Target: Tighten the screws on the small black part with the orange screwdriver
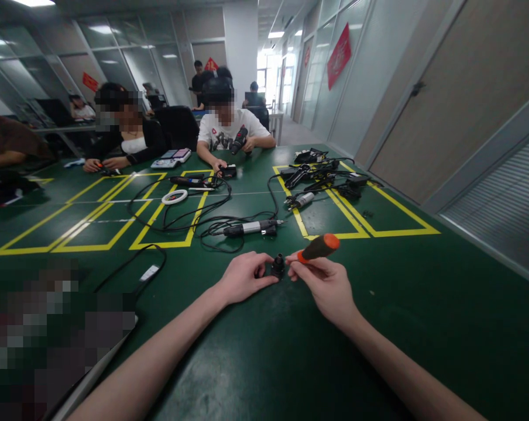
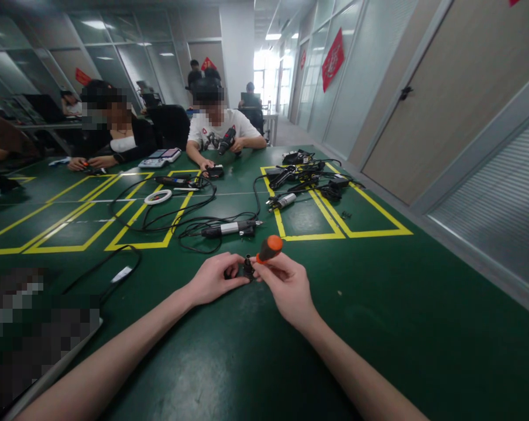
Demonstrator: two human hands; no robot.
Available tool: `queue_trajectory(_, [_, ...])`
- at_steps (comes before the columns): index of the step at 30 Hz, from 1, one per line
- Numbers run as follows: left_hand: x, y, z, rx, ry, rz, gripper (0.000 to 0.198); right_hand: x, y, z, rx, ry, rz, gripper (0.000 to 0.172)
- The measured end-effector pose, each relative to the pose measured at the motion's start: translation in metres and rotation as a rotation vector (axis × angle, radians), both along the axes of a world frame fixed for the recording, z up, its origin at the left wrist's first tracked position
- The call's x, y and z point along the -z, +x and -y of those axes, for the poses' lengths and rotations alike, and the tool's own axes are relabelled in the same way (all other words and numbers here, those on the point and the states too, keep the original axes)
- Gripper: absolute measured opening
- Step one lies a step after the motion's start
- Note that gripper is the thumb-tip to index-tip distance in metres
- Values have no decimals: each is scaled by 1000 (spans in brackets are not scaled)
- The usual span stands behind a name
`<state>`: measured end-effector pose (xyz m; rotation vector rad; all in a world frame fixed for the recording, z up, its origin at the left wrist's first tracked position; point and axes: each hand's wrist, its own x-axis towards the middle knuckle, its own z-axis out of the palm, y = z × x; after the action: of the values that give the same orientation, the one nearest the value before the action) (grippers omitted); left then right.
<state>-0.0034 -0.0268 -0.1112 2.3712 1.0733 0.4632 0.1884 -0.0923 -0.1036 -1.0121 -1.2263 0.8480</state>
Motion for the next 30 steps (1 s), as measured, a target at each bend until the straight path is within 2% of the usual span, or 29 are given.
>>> queue_trajectory(7, [1,0,1,19,63,-13,26,1,-4,0,2,-45,-8,35])
queue_trajectory(16, [3,-1,-1,76,121,-11,27,2,-1,-3,72,-11,41,24])
queue_trajectory(26, [1,-1,-1,92,134,-36,22,0,-2,-1,7,41,166,22])
queue_trajectory(30, [0,0,-1,91,129,-32,21,6,-1,-2,41,56,160,17])
